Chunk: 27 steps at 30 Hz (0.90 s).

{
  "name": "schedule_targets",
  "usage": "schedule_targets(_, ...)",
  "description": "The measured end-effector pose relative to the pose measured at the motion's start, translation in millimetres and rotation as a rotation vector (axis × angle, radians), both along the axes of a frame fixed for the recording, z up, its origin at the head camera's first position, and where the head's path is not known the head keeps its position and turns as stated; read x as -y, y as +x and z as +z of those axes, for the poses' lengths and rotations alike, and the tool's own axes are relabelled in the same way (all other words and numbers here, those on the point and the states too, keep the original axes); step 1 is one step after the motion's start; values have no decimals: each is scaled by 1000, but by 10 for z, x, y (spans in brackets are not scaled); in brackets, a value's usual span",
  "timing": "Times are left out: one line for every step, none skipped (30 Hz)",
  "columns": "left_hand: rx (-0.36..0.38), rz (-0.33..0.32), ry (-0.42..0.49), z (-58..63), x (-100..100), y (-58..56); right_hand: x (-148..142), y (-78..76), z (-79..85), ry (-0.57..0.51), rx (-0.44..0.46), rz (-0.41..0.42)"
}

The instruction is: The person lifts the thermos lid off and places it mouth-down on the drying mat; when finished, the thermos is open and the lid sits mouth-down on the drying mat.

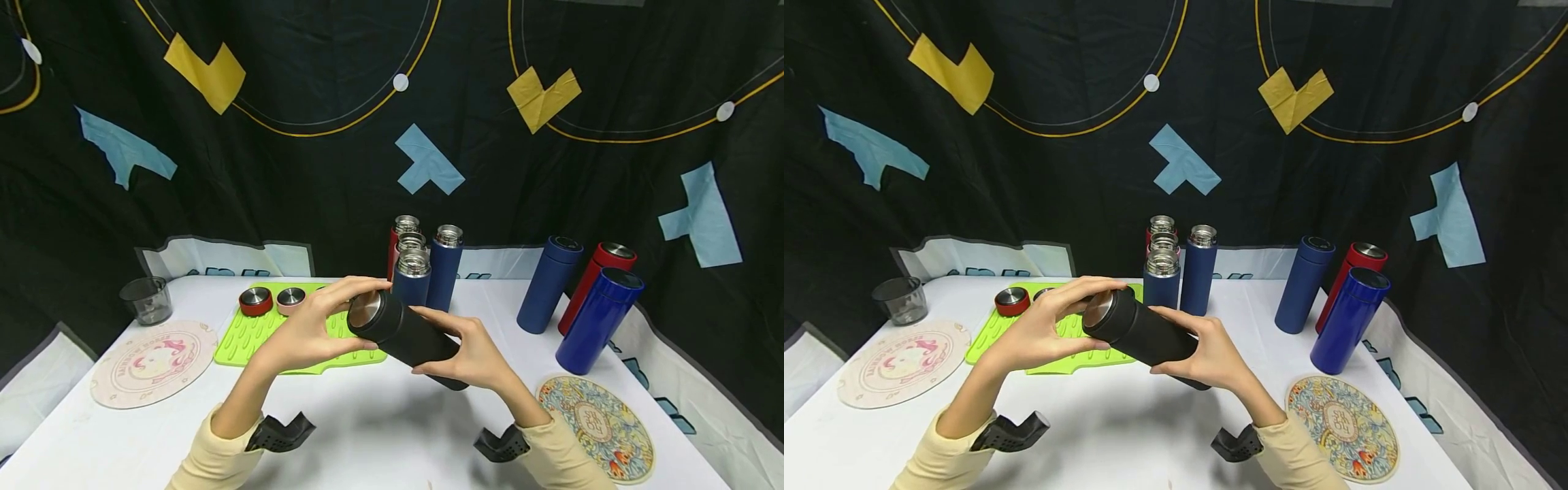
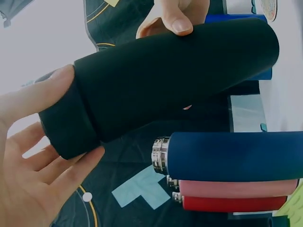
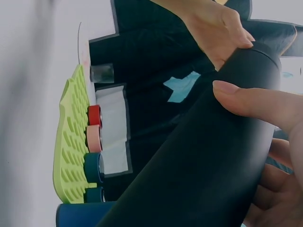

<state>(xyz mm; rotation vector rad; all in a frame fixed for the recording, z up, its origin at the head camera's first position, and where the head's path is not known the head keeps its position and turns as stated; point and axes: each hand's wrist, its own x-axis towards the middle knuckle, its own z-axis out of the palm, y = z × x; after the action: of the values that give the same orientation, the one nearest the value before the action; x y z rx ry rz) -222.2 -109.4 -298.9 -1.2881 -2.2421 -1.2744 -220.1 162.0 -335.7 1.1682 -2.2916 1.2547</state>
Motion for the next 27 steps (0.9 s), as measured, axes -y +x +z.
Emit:
schedule_targets(-4, 2, -2, 3, 1, 3, 4, 30, 38, 2, -5, 1)
schedule_targets(-7, 5, -3, 4, -1, 6, 7, 58, 73, 5, -10, 1)
schedule_targets(-9, 6, -2, 2, -4, 7, 10, 83, 103, 7, -11, -2)
schedule_targets(-14, 12, -4, -1, -10, 9, 10, 93, 110, 11, -9, -9)
schedule_targets(-18, 17, -4, -5, -16, 10, 11, 106, 120, 13, -6, -16)
schedule_targets(-24, 24, -5, -9, -22, 12, 12, 116, 127, 14, -5, -22)
schedule_targets(-29, 32, -5, -15, -29, 13, 14, 122, 130, 15, -2, -29)
schedule_targets(-34, 41, -7, -20, -34, 15, 16, 127, 132, 16, -2, -35)
schedule_targets(-38, 47, -9, -24, -40, 16, 18, 129, 131, 16, -2, -41)
schedule_targets(-42, 53, -10, -26, -46, 19, 20, 128, 127, 17, -5, -46)
schedule_targets(-42, 59, -11, -28, -50, 21, 20, 124, 120, 17, -8, -51)
schedule_targets(-44, 68, -13, -29, -55, 22, 20, 120, 113, 16, -15, -54)
schedule_targets(-42, 77, -14, -31, -58, 24, 19, 111, 102, 16, -24, -58)
schedule_targets(-38, 86, -15, -31, -61, 26, 18, 102, 89, 16, -34, -59)
schedule_targets(-34, 96, -14, -32, -66, 29, 12, 77, 56, 15, -44, -63)
schedule_targets(-32, 111, -13, -33, -71, 33, 5, 50, 22, 14, -54, -66)
schedule_targets(-32, 129, -13, -35, -77, 36, -5, 20, -17, 12, -64, -70)
schedule_targets(-35, 147, -12, -38, -86, 38, -14, -10, -53, 10, -74, -75)
schedule_targets(-36, 166, -7, -40, -95, 40, -24, -42, -92, 7, -81, -81)
schedule_targets(-39, 186, -2, -43, -106, 40, -34, -71, -127, 5, -91, -89)
schedule_targets(-42, 210, 2, -49, -118, 42, -43, -100, -161, 4, -102, -98)
schedule_targets(-42, 233, 8, -55, -130, 42, -47, -114, -175, 2, -118, -102)
schedule_targets(-40, 257, 14, -59, -140, 44, -50, -126, -186, 1, -131, -110)
schedule_targets(-34, 279, 20, -63, -147, 45, -50, -133, -190, 1, -145, -116)
schedule_targets(-23, 301, 24, -66, -152, 49, -50, -139, -192, 4, -160, -121)
schedule_targets(-12, 316, 25, -69, -154, 52, -49, -143, -192, 9, -179, -126)
schedule_targets(0, 330, 25, -72, -153, 52, -50, -147, -190, 15, -191, -128)
